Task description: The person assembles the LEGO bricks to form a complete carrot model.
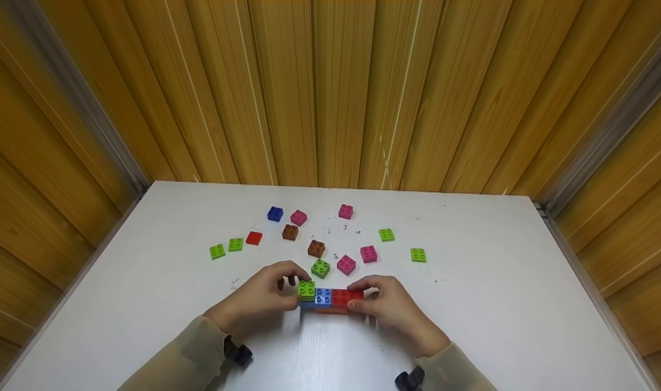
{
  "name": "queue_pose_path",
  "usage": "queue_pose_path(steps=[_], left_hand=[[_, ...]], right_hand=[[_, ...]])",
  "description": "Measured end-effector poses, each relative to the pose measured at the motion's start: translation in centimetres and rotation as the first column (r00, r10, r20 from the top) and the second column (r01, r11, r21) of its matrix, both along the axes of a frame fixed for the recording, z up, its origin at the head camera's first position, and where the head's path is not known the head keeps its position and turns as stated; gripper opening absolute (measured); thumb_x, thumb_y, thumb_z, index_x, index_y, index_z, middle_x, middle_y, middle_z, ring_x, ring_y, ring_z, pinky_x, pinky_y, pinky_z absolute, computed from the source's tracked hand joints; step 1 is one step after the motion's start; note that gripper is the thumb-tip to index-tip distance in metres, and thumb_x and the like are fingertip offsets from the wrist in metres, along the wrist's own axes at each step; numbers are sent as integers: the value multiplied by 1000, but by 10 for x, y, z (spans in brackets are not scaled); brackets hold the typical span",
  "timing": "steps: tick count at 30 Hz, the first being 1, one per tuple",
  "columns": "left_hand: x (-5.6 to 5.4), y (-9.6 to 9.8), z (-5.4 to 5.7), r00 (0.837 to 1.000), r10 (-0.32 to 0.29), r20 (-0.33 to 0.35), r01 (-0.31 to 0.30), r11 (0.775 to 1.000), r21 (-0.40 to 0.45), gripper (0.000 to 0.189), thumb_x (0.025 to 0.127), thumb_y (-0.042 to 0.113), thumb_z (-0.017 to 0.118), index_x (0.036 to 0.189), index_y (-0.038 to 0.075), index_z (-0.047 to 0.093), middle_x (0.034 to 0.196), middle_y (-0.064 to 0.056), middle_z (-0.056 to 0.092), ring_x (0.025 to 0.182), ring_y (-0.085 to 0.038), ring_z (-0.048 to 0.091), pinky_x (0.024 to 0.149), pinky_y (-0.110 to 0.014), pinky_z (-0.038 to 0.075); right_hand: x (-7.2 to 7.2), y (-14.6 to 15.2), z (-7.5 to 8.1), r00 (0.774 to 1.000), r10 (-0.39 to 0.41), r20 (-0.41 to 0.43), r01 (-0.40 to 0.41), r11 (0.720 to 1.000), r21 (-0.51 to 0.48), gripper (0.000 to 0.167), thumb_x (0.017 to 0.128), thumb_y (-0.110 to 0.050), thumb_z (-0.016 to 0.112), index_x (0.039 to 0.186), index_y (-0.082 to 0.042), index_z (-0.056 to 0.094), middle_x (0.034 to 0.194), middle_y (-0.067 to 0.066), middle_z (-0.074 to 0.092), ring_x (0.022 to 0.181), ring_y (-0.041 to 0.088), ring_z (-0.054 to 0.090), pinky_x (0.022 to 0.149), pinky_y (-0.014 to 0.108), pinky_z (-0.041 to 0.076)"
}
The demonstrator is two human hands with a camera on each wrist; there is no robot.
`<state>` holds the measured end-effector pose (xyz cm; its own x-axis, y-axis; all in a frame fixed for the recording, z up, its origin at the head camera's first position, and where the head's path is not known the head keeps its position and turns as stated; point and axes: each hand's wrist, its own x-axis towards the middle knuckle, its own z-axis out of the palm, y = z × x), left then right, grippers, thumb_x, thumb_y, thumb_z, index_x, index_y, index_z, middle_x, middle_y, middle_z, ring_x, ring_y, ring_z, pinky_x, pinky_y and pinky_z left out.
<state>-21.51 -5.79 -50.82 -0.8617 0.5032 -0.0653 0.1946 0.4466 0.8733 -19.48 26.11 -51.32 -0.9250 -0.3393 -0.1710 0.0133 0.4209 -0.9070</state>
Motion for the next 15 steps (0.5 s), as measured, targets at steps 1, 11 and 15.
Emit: queue_pose_path(steps=[1,11,15], left_hand=[[0,0,0,1000,-7,7,7,1000,7,37,96,20,80,131,32,78,136,14,71,127,-19,60,115,-46,56],[1,3,0,983,21,183,-36,996,81,24,104,44,80,125,34,75,131,10,71,122,-18,67,112,-48,61],[2,4,0,964,2,267,-47,985,163,24,104,37,81,125,28,75,132,3,71,105,-24,75,90,-41,68]], right_hand=[[0,0,0,1000,-2,1,2,1000,1,39,98,-17,89,133,-2,80,132,20,74,74,12,66,66,23,56],[-1,1,-1,1000,0,11,0,1000,1,39,99,-17,89,133,-2,79,133,20,73,74,13,67,65,24,56],[-1,1,-1,1000,-1,9,1,1000,3,38,99,-17,89,133,-2,80,133,20,73,74,13,66,65,23,55]])
